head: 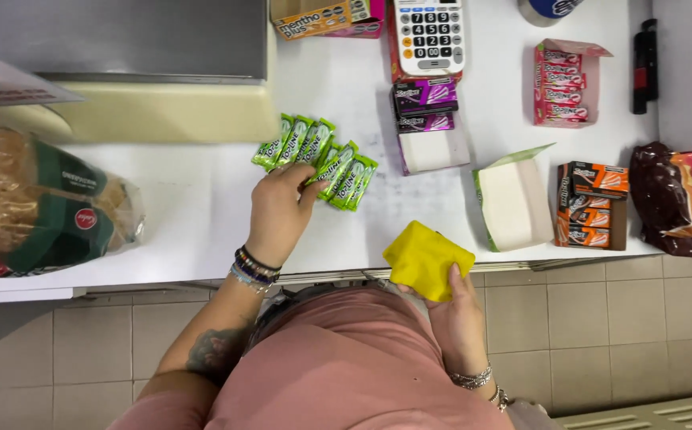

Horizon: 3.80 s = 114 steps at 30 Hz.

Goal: Cleaning and organizing small candy boxes on a checkout counter using a cloth.

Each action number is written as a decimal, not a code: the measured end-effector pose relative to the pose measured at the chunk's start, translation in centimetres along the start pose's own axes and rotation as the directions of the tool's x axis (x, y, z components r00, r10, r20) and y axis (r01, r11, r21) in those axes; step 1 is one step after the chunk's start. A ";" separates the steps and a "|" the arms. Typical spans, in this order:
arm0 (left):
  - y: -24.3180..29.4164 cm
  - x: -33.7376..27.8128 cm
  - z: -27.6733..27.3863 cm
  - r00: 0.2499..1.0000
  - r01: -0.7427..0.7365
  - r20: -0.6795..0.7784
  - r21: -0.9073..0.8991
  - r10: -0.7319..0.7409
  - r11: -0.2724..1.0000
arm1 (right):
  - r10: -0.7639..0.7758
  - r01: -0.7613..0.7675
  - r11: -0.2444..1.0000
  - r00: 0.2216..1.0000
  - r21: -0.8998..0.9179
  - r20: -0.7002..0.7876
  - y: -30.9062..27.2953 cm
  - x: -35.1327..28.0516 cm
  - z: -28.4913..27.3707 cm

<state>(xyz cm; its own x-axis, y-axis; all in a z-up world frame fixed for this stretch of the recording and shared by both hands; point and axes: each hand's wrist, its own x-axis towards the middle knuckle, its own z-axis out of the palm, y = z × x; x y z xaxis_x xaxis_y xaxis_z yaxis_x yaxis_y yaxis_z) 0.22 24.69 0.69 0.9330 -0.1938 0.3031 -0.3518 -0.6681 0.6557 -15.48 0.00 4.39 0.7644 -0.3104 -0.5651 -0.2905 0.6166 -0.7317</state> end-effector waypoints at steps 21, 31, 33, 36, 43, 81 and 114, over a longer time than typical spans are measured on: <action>19.3 1.4 5.8 0.792 -0.276 0.467 -0.302 0.394 0.913 | -0.405 0.450 0.874 0.884 -0.185 0.235 -6.4 7.4 -4.3; 19.2 4.1 7.4 0.769 -0.121 0.555 -0.363 0.319 0.924 | -0.462 0.467 0.865 0.884 -0.183 0.072 -9.5 9.1 -4.3; 19.0 3.9 7.7 0.725 -0.106 0.601 -0.385 0.336 0.917 | -0.487 0.479 0.862 0.874 -0.165 -0.009 -10.4 9.0 -4.3; 17.0 2.3 9.1 0.692 -0.060 0.656 -0.365 0.302 0.929 | -0.563 0.518 0.819 0.809 -0.248 -0.170 -13.5 8.3 -5.2; 17.4 3.7 11.9 0.732 -0.047 0.605 -0.415 0.314 0.909 | -0.710 0.645 0.697 0.680 -0.313 -0.182 -17.0 7.3 -16.6; 14.8 6.1 8.9 0.928 -0.320 0.305 0.348 0.216 0.881 | -0.087 0.230 0.790 0.960 -0.568 0.267 -12.6 8.1 -15.9; 7.4 -0.9 7.8 0.961 -0.087 0.274 0.432 -0.039 0.898 | -0.048 0.251 0.827 0.923 -0.503 0.381 -8.3 9.6 -4.5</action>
<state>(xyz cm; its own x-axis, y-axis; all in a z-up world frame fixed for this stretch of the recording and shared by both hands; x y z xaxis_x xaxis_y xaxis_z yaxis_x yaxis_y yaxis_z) -2.67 14.26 -0.13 0.9310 -0.3569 0.0766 -0.3641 -0.8933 0.2636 -8.29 -11.36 3.32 0.9391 -0.0399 -0.3414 -0.3383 0.0681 -0.9386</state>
